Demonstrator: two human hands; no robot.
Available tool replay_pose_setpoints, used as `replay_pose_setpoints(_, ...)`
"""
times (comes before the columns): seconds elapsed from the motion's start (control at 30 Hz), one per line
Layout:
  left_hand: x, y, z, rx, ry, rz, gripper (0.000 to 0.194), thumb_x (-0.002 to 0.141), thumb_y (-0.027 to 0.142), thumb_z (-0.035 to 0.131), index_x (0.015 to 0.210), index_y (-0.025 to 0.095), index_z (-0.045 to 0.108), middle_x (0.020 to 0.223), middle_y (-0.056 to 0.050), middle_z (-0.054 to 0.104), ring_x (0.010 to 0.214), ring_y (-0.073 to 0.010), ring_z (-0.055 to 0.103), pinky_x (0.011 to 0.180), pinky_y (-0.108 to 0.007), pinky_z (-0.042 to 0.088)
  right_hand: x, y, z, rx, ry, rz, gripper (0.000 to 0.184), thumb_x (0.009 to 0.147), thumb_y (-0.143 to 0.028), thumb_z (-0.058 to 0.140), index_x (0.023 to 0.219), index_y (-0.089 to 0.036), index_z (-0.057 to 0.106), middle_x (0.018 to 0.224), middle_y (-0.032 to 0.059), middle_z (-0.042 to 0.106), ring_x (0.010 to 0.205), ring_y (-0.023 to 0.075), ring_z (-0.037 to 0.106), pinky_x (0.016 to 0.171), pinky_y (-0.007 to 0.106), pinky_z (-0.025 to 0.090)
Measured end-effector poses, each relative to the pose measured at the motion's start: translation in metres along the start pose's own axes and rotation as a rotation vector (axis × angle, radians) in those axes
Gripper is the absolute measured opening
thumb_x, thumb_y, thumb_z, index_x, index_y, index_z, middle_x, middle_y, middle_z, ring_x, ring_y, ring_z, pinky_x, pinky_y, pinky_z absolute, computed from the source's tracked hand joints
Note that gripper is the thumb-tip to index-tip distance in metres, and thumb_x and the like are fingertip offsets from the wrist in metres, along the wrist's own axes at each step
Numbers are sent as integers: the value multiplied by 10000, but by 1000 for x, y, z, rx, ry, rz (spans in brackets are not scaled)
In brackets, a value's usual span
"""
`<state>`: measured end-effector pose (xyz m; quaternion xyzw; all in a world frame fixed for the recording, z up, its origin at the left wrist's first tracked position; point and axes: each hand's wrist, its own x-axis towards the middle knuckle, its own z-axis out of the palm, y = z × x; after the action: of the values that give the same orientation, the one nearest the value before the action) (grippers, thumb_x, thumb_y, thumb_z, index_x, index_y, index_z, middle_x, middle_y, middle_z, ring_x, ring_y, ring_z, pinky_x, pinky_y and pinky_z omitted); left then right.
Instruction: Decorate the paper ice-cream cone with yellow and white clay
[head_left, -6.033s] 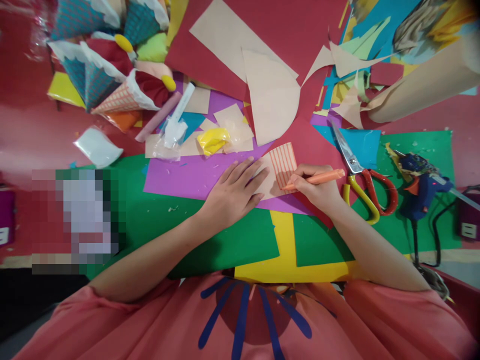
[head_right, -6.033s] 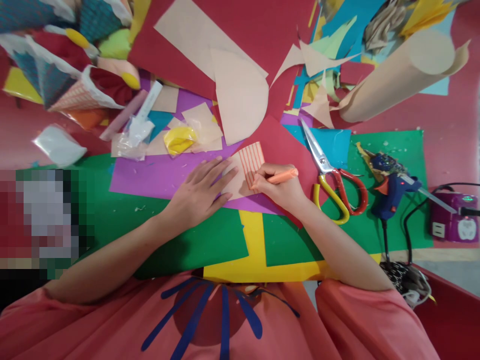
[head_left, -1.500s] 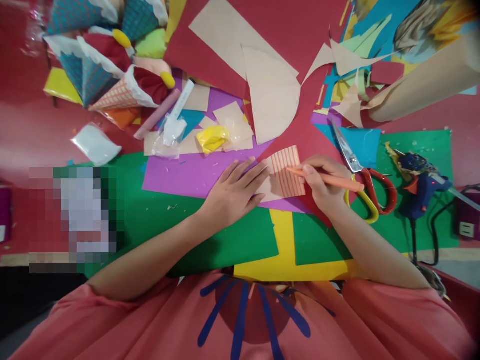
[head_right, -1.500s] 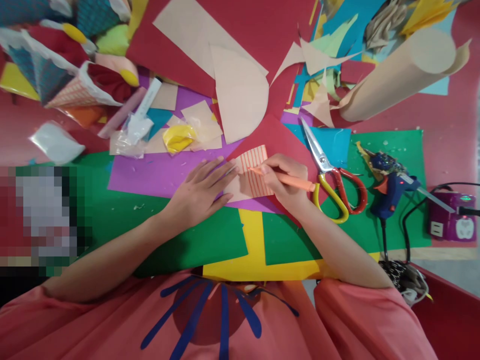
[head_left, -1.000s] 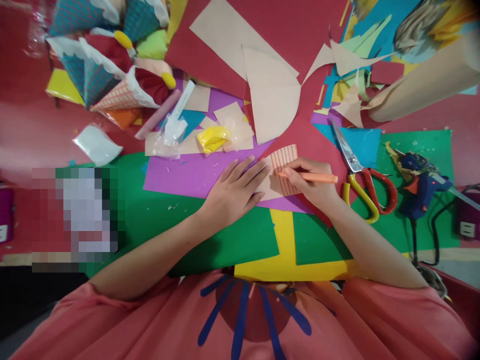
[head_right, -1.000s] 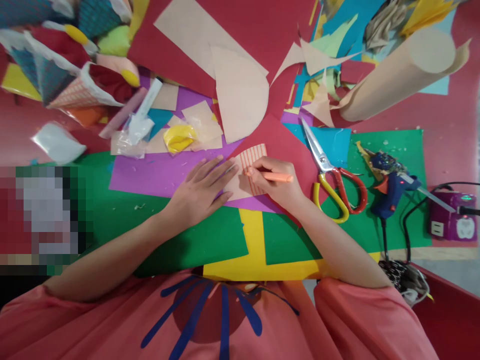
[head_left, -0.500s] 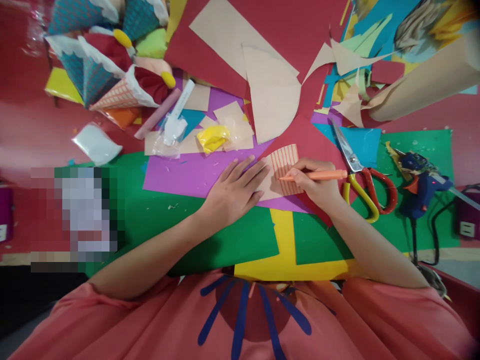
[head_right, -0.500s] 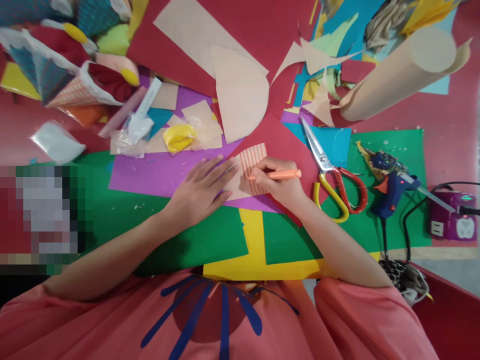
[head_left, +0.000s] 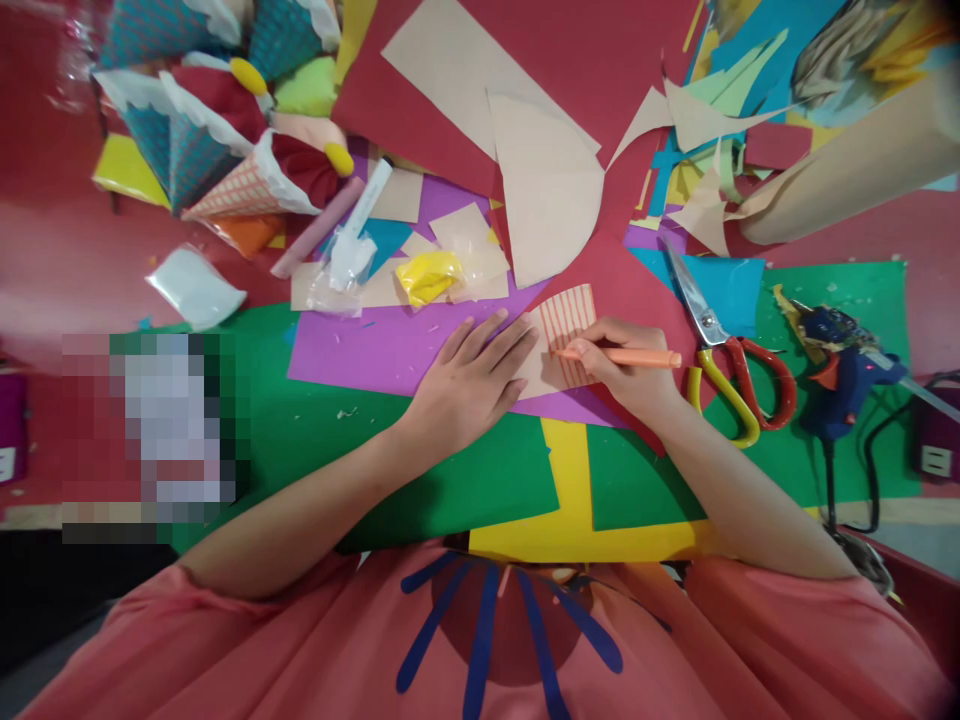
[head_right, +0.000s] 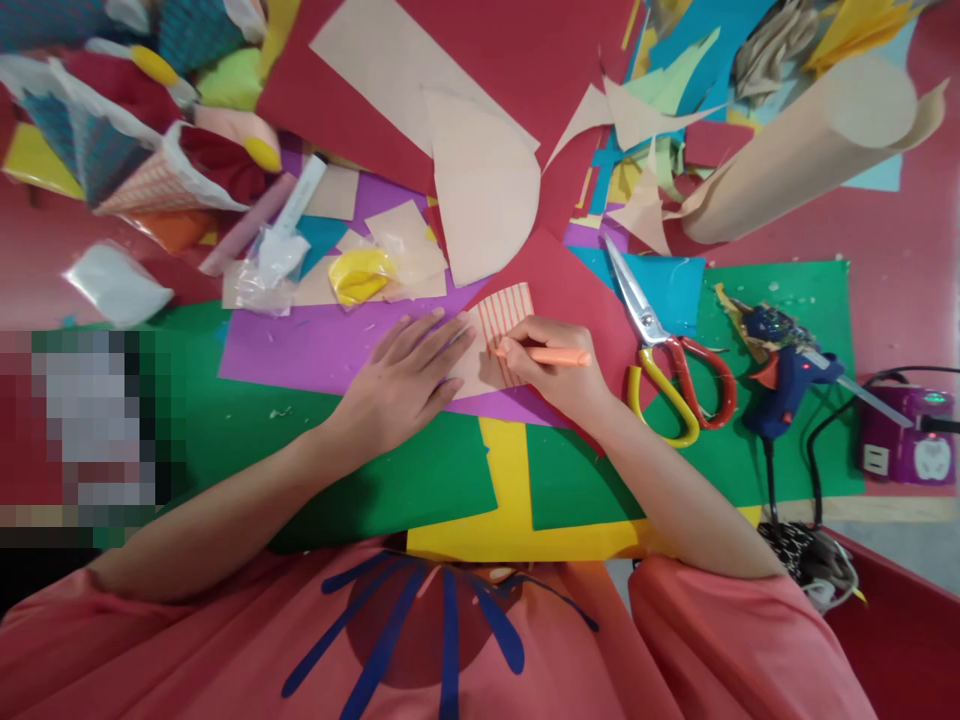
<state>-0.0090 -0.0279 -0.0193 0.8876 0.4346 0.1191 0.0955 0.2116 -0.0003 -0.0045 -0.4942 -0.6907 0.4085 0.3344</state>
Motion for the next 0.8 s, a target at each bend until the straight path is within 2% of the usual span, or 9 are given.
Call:
replay_pose_setpoints(0.2, 0, 0, 1, 16, 5, 0, 462, 997, 322, 370, 1419, 152, 448, 1458, -112, 506, 1383, -272, 432, 1164, -473, 331, 1, -4, 0, 36, -26, 28, 195, 822, -268, 600, 652, -182, 640, 574, -8, 661, 521, 93, 552, 486, 220, 388)
replay_pose_setpoints(0.47, 0, 0, 0, 24, 23, 19, 459, 995, 317, 382, 1412, 140, 450, 1446, -118, 518, 1372, -280, 445, 1152, -470, 347, 4, -7, -1, 167, -18, 127, 191, 745, -196, 586, 557, -182, 613, 506, -29, 608, 458, 74, 498, 436, 208, 349)
replay_pose_setpoints(0.8, 0, 0, 0, -37, -17, -13, 473, 996, 331, 365, 1435, 166, 430, 1475, -122, 485, 1396, -281, 415, 1174, -503, 315, 3, -6, -1, 103, -33, 71, 200, 781, -253, 605, 591, -189, 598, 537, -16, 626, 496, 91, 515, 477, 227, 382)
